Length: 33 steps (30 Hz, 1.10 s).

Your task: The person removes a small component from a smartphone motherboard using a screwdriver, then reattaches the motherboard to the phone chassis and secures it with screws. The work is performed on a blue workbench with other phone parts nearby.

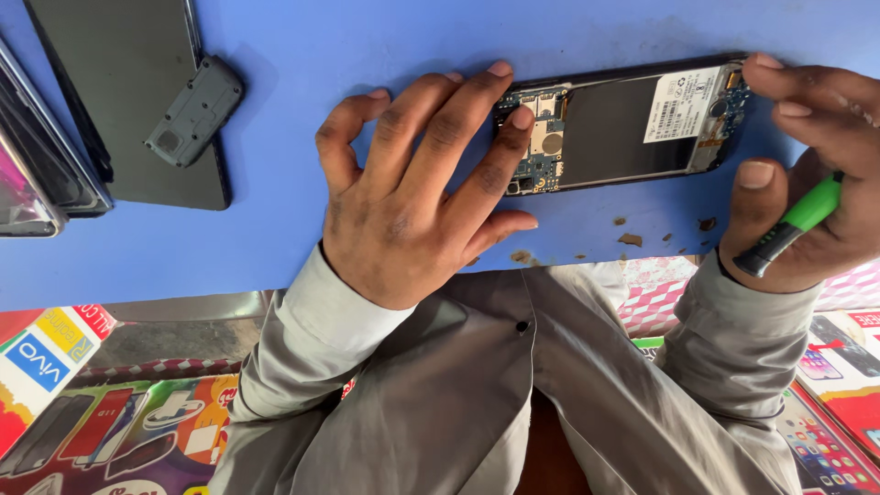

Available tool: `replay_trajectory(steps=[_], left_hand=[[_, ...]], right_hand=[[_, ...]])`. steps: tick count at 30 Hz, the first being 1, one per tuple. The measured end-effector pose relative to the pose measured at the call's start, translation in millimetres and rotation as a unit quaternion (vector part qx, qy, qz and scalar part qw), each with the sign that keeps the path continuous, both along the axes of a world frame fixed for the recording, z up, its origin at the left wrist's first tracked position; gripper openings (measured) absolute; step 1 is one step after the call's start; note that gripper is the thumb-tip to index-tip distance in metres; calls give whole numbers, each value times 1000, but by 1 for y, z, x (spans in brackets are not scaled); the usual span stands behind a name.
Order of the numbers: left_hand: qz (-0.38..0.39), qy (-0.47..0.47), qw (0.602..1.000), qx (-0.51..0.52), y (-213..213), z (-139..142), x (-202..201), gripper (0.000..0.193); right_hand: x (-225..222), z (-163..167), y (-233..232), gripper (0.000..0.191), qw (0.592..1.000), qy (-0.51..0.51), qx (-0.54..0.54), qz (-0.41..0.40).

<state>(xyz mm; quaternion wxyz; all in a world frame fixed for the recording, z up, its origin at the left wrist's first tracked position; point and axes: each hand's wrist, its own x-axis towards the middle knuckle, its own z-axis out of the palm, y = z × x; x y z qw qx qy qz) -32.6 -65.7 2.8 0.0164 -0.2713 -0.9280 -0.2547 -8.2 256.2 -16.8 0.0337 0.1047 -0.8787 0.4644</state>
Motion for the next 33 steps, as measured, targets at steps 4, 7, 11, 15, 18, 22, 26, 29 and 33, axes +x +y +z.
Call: replay_trajectory(steps=[4,7,11,15,18,22,26,29,33], left_hand=[[-10,16,1000,9,-1,-5,1,59],[-33,33,999,6,-3,-4,4,54],[-66,54,996,-2,-2,-4,9,44],[-82,43,996,4,-2,-7,10,45],[-83,29,996,12,-2,-6,11,43],[-81,27,996,18,-3,-6,11,40],[-80,22,996,16,-4,-5,12,39],[-86,16,996,21,-4,-5,11,39],[-90,25,996,12,-2,-5,12,37]], right_hand=[[2,-3,-2,33,1000,14,1,-15],[2,-7,3,33,1000,26,-6,-11],[8,-13,6,34,999,24,-29,-24],[12,-17,9,34,999,29,-31,-33],[13,-18,10,35,998,31,-37,-31],[14,-19,9,36,998,43,-41,-29],[14,-16,6,35,998,35,-47,-25],[16,-13,5,32,998,25,-46,-28],[17,-14,3,33,996,36,-68,-38]])
